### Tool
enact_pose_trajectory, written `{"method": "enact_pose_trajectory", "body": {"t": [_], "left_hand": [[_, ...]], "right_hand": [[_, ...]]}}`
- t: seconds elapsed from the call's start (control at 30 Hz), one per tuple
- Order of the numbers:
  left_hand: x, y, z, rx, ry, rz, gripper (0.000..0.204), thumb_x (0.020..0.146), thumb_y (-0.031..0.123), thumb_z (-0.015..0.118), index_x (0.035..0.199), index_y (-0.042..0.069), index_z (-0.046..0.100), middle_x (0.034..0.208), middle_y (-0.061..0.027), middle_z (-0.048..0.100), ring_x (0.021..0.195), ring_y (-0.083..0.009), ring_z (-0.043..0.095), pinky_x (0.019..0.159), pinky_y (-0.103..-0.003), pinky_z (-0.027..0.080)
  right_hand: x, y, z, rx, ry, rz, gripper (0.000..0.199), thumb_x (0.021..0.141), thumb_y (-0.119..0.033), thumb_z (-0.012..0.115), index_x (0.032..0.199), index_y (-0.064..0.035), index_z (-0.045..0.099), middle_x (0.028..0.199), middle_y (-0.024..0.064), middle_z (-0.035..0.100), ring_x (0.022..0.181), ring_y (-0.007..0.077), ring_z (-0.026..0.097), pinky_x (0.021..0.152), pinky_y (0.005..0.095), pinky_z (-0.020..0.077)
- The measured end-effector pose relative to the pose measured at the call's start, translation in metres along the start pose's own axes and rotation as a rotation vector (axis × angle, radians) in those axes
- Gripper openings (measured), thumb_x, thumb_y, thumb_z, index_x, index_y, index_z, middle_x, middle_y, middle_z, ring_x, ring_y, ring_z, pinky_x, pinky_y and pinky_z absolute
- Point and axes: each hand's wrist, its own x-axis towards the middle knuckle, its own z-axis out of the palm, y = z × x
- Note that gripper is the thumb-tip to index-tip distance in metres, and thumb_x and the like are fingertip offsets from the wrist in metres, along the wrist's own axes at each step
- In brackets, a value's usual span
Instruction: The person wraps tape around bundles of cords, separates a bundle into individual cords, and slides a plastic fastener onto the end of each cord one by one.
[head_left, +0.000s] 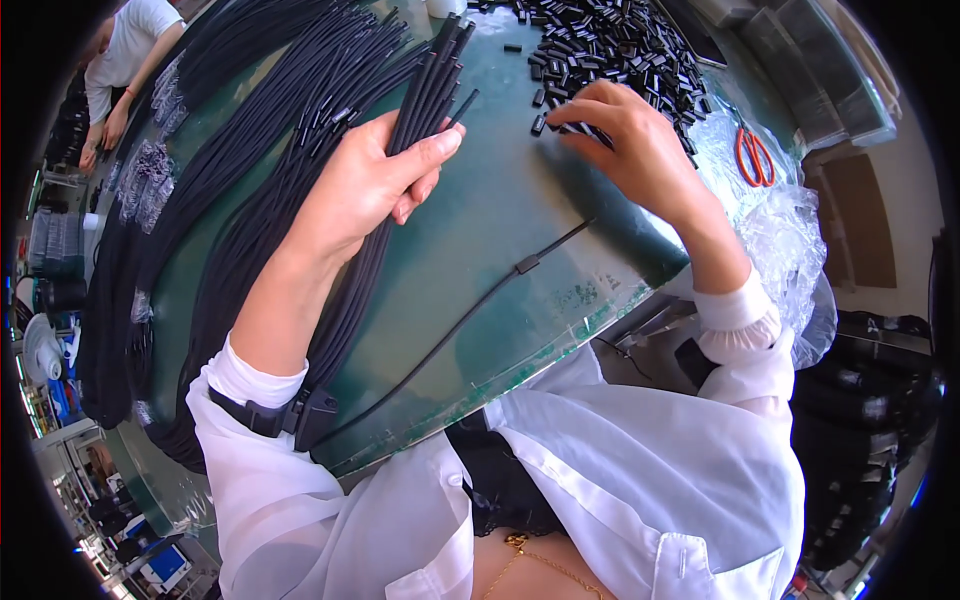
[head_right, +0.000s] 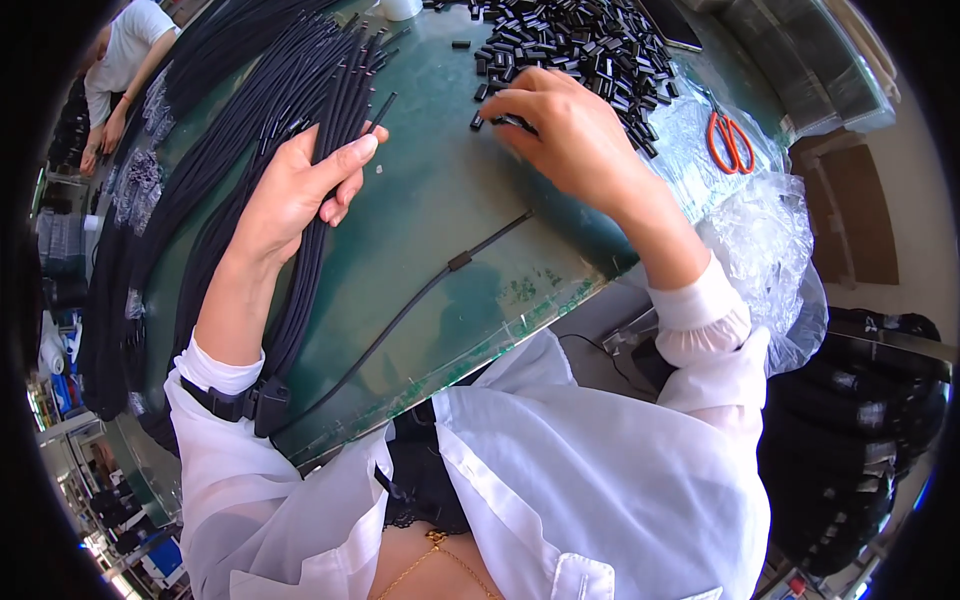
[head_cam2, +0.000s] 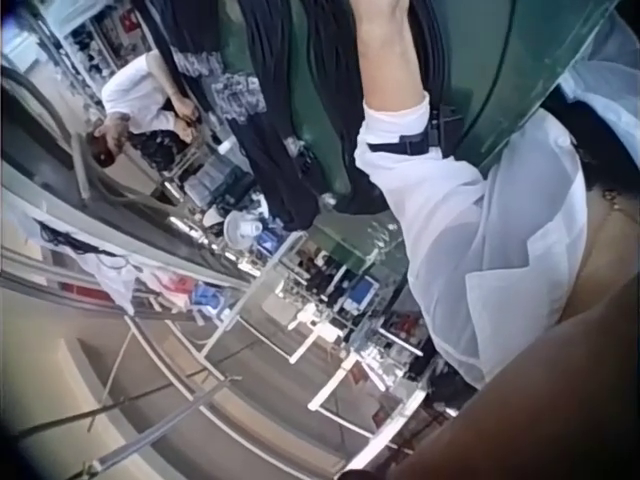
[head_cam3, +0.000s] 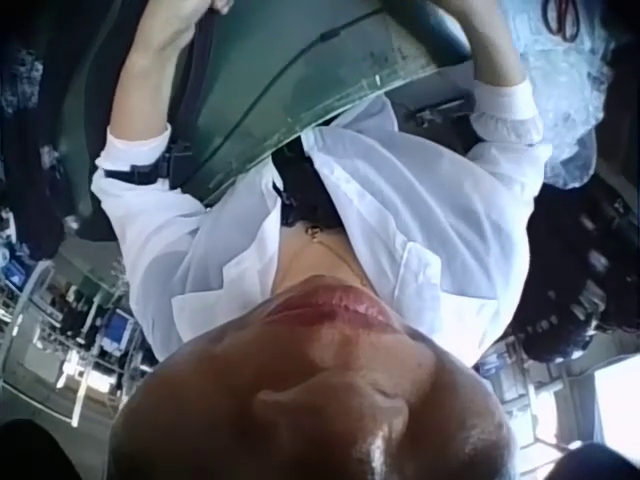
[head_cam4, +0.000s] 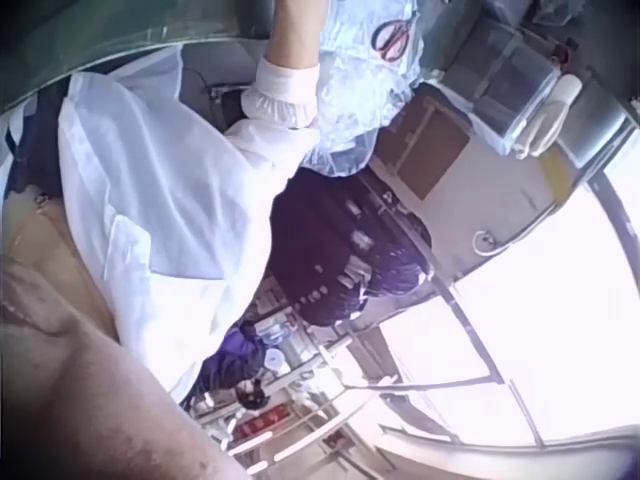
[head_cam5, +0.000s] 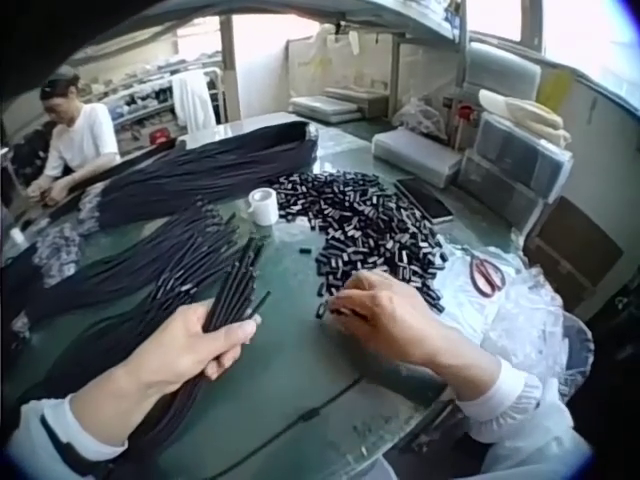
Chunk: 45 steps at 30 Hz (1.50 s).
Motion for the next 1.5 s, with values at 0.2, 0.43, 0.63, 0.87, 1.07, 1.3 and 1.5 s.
{"method": "enact_pose_trajectory", "body": {"t": [0.2,0.43,0.63,0.87,1.07,1.3,1.5], "left_hand": [[0.001,-0.004,-0.004,-0.04,-0.044,-0.014,0.02,0.085,0.023,0.063,0.086,0.006,0.053,0.057,0.0032,0.044,0.044,-0.0032,0.037,0.042,-0.02,0.034],[-0.002,-0.001,-0.007,-0.061,0.051,-0.008,0.019,0.083,0.02,0.066,0.085,0.006,0.054,0.056,0.0047,0.043,0.045,-0.0025,0.037,0.042,-0.019,0.032],[-0.008,0.0,-0.001,0.001,0.066,0.046,0.015,0.083,0.018,0.065,0.079,0.007,0.055,0.059,0.006,0.046,0.048,0.0,0.038,0.042,-0.018,0.03],[-0.012,0.003,0.001,0.034,0.083,0.073,0.014,0.084,0.017,0.064,0.082,0.005,0.057,0.06,0.0068,0.047,0.049,0.0009,0.038,0.044,-0.017,0.029],[-0.014,0.003,0.003,0.048,0.066,0.081,0.014,0.083,0.017,0.064,0.083,0.005,0.058,0.062,0.0072,0.048,0.051,0.0011,0.038,0.045,-0.017,0.029],[-0.018,0.006,0.007,0.133,0.077,0.158,0.014,0.084,0.017,0.064,0.082,0.005,0.057,0.062,0.0069,0.047,0.051,0.0003,0.038,0.045,-0.017,0.029],[-0.016,0.004,0.01,-0.004,-0.065,0.033,0.017,0.084,0.02,0.064,0.08,0.005,0.057,0.061,0.006,0.047,0.05,-0.0015,0.04,0.045,-0.018,0.031]], "right_hand": [[0.033,0.006,0.013,-0.228,-0.118,-0.151,0.021,0.077,-0.008,0.066,0.098,-0.005,0.062,0.086,0.0067,0.06,0.079,0.0206,0.059,0.071,0.0285,0.0478],[0.034,-0.02,0.006,0.745,-0.097,0.313,0.016,0.085,-0.011,0.062,0.099,-0.0016,0.062,0.084,0.0031,0.062,0.072,0.0084,0.057,0.067,0.0224,0.0477],[0.028,-0.036,0.002,0.943,-0.124,0.37,0.017,0.087,-0.012,0.06,0.1,-0.0008,0.063,0.082,0.0017,0.062,0.072,0.0069,0.056,0.067,0.0209,0.0478],[0.019,-0.037,-0.001,0.934,-0.028,0.368,0.016,0.086,-0.011,0.061,0.098,0.0,0.064,0.082,0.003,0.063,0.071,0.0072,0.057,0.067,0.0206,0.0482],[0.018,-0.037,0.001,0.975,-0.008,0.369,0.015,0.086,-0.012,0.062,0.095,0.0,0.064,0.081,0.0027,0.063,0.069,0.007,0.057,0.065,0.0208,0.0483],[0.013,-0.043,0.003,0.933,-0.015,0.436,0.015,0.086,-0.011,0.062,0.095,0.001,0.065,0.082,0.0044,0.063,0.069,0.0079,0.057,0.065,0.0208,0.0487],[0.01,-0.058,0.011,1.022,-0.043,0.319,0.017,0.085,-0.011,0.063,0.097,-0.0004,0.06,0.075,0.0021,0.06,0.065,0.0066,0.056,0.062,0.0195,0.0468]]}}
